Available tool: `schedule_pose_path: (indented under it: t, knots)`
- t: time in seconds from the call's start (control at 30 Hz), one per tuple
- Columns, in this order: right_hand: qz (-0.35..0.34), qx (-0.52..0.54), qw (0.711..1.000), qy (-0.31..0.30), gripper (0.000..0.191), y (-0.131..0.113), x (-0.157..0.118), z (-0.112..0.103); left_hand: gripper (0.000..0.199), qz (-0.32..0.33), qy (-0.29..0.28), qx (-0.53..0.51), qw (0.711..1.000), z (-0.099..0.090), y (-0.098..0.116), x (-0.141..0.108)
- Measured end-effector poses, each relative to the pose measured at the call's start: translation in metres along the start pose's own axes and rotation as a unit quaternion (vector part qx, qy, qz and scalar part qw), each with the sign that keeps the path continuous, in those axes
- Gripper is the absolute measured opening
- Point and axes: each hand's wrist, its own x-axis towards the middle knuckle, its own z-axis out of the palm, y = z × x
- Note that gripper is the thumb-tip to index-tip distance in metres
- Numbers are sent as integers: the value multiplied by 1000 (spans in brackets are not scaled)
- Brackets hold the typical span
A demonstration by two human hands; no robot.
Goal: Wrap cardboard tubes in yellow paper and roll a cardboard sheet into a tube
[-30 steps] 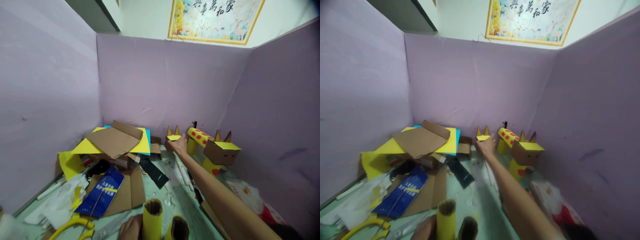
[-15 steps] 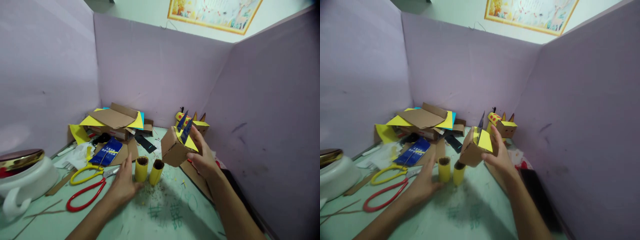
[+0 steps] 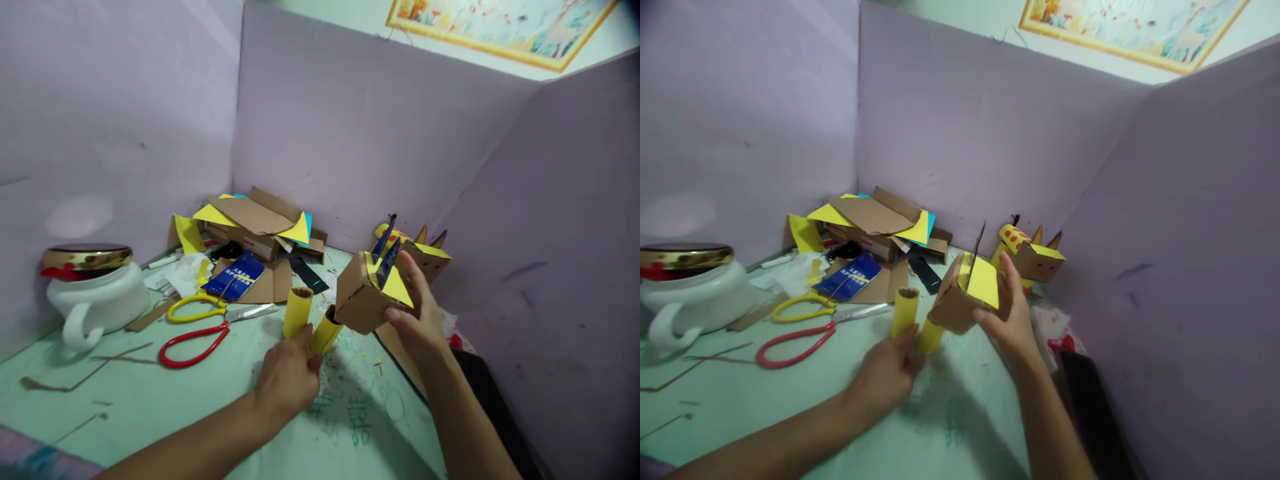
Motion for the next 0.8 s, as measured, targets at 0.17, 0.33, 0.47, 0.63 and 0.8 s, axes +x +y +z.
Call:
schedule_pose_path:
  t: [0.17,0.33,0.47,0.63,0.8]
  knots:
    - [0,-24,1000,-19,98,1,1,9,36,-13,-11,8,1000,2,-2,5]
    - [28,-35,998,-33,99,2,-1,17,35,-16,-2,4,1000,6,-4,7]
    - [21,-29,999,-37,100,3,-1,16,34,-26,27,6,999,2,-4,9]
    - [33,-37,998,-36,102,4,0,14,30,-103,168,65,978,-42,-10,19]
    - [37,-29,998,-37,99,3,-2,14,58,-209,234,174,934,-91,-30,31]
